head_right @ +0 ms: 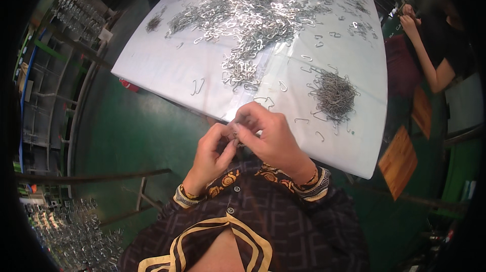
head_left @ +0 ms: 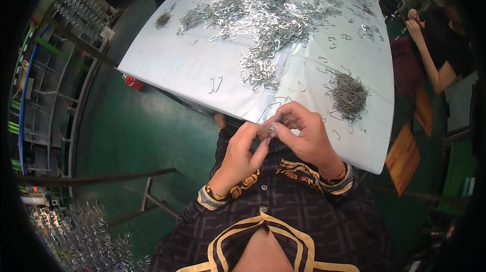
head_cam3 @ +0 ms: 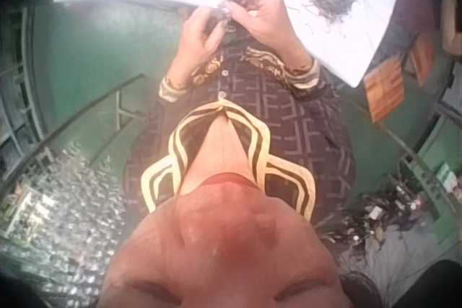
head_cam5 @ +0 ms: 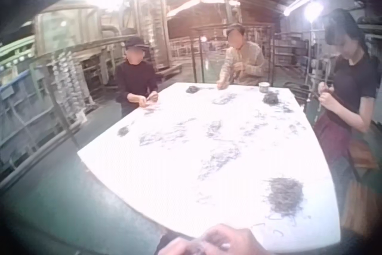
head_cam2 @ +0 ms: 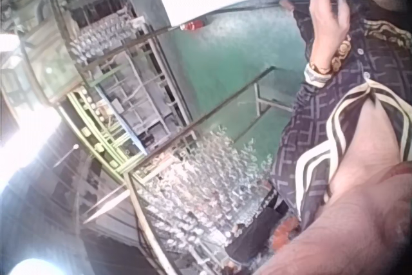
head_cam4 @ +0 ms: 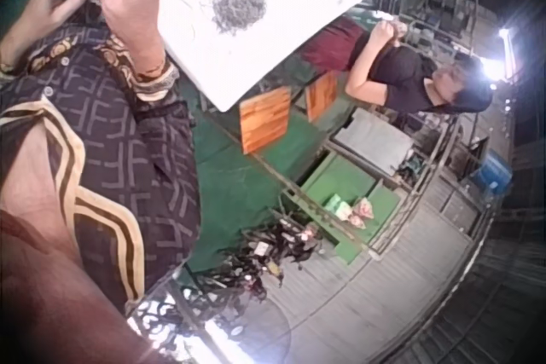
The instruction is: The person connects small metal links and hooks together to assemble chains, then hangs the finished chains onto a large metal rack. The person also sorts through a pile of metal links on a table.
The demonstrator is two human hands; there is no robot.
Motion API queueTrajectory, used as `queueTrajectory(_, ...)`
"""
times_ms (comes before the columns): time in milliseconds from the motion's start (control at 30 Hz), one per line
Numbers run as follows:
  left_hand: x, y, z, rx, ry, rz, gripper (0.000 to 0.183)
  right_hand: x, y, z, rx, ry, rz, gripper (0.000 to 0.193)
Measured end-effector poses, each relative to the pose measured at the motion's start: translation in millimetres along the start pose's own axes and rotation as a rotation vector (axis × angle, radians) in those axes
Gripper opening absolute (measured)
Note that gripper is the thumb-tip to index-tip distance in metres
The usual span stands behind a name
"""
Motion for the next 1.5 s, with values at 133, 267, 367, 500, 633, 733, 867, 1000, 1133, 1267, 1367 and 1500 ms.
queueTrajectory(133, -2, 5, -1, -0.012, -0.021, -0.048, 0.017, -8, 1, 8, -0.027, 0.13, -0.086, 0.012)
queueTrajectory(267, 3, 6, -1, -0.033, 0.01, -0.023, 0.017, -22, 5, 17, -0.022, 0.239, -0.149, 0.016)
queueTrajectory(367, 4, 7, -2, -0.019, 0.041, -0.04, 0.016, -28, 8, 16, 0.023, 0.224, -0.192, 0.015)
queueTrajectory(500, -3, 8, -6, -0.043, 0.072, -0.08, 0.017, -34, 11, 18, 0.03, 0.219, -0.259, 0.014)
queueTrajectory(633, -7, 0, -2, -0.18, 0.179, -0.092, 0.013, -39, 16, 15, 0.028, 0.228, -0.327, 0.017)
queueTrajectory(733, -24, -15, 2, -0.32, 0.31, -0.207, 0.014, -42, 22, 9, 0.037, 0.227, -0.359, 0.019)
queueTrajectory(867, -64, -56, 34, -0.27, -0.017, -0.218, 0.01, -42, 29, 5, 0.03, 0.291, -0.377, 0.02)
queueTrajectory(1000, -42, -77, 113, -0.406, -0.092, 0.069, 0.012, -47, 34, 7, 0.007, 0.289, -0.421, 0.02)
queueTrajectory(1133, -28, -70, 175, -0.415, -0.259, 0.42, 0.015, -47, 39, 8, 0.025, 0.321, -0.419, 0.022)
queueTrajectory(1267, -21, -65, 207, -0.466, -0.536, 0.66, 0.01, -49, 42, 9, 0.026, 0.346, -0.436, 0.022)
queueTrajectory(1367, -11, -59, 216, -0.447, -0.649, 0.769, 0.006, -48, 40, 6, 0.018, 0.347, -0.41, 0.02)
queueTrajectory(1500, -6, -55, 218, -0.44, -0.687, 0.776, 0.006, -46, 37, 11, -0.003, 0.351, -0.372, 0.02)
Point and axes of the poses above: each hand's wrist, its own y-axis away from the middle knuckle, its own z-axis out of the palm, x = y × z, the point moved 10 cm from there along -y, towards the middle knuckle, and after that the axes turned 9 degrees about -y, right-handed, at the moved point
